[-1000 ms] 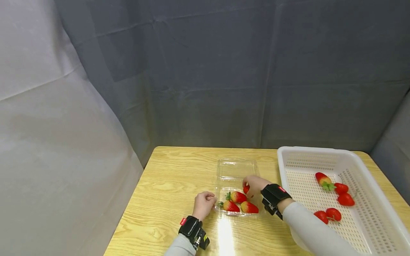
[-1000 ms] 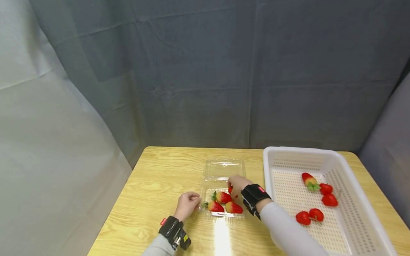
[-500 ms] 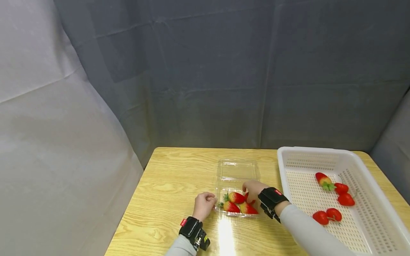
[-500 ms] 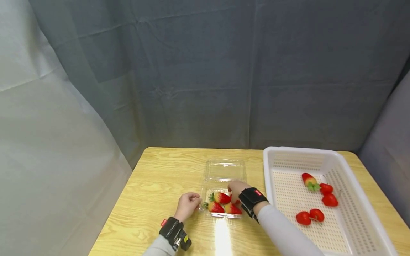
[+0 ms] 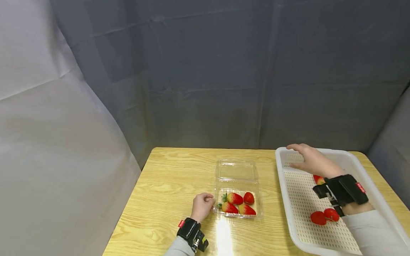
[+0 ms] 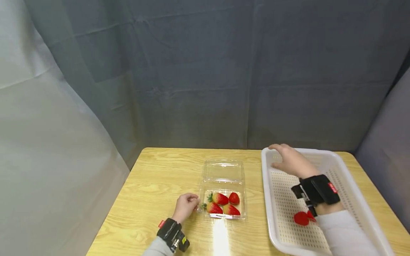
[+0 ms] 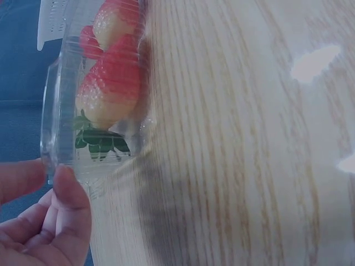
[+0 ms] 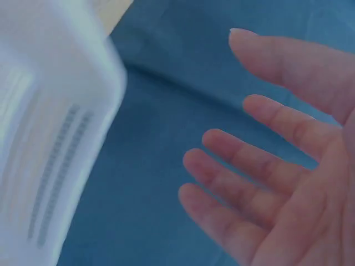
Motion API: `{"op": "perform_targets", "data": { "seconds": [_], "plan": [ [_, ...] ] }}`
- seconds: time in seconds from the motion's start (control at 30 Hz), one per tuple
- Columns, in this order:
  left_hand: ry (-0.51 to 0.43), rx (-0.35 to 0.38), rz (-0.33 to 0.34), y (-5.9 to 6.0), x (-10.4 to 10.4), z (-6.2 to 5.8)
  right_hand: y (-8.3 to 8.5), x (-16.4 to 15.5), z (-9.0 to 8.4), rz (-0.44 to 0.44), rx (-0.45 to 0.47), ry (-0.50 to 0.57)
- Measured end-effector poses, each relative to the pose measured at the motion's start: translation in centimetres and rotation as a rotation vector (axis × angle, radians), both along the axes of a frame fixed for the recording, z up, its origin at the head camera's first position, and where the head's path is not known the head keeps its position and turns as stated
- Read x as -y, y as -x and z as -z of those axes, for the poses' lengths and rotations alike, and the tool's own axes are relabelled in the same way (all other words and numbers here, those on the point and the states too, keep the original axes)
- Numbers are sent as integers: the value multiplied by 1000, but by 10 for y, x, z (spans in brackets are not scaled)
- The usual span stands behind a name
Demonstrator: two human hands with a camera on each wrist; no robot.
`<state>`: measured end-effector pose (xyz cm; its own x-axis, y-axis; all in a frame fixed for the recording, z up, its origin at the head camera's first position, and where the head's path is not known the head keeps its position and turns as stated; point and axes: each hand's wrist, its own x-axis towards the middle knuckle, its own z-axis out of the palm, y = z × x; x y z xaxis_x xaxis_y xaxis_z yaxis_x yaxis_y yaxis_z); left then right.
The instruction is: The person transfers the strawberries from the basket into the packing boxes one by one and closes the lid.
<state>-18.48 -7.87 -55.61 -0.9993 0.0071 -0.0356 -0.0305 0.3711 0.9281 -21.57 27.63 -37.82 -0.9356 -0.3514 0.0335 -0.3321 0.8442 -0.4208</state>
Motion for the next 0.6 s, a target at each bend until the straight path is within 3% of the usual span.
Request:
{"op": "perform_targets", "data": {
  "seconds": [0.13, 0.27, 0.47, 0.6],
  "plan": [
    [-5, -3, -3, 1, 0, 2, -8, -27, 17, 50, 57, -78],
    [-6, -1, -5, 0, 0, 4, -18, -44, 47, 68, 170, -141],
    [-7, 8, -11, 0, 0, 4, -32, -55, 93, 94, 427, -110],
    [6, -2, -18, -1, -1, 3, -38, -56, 118, 97, 535, -89]
  ]
}}
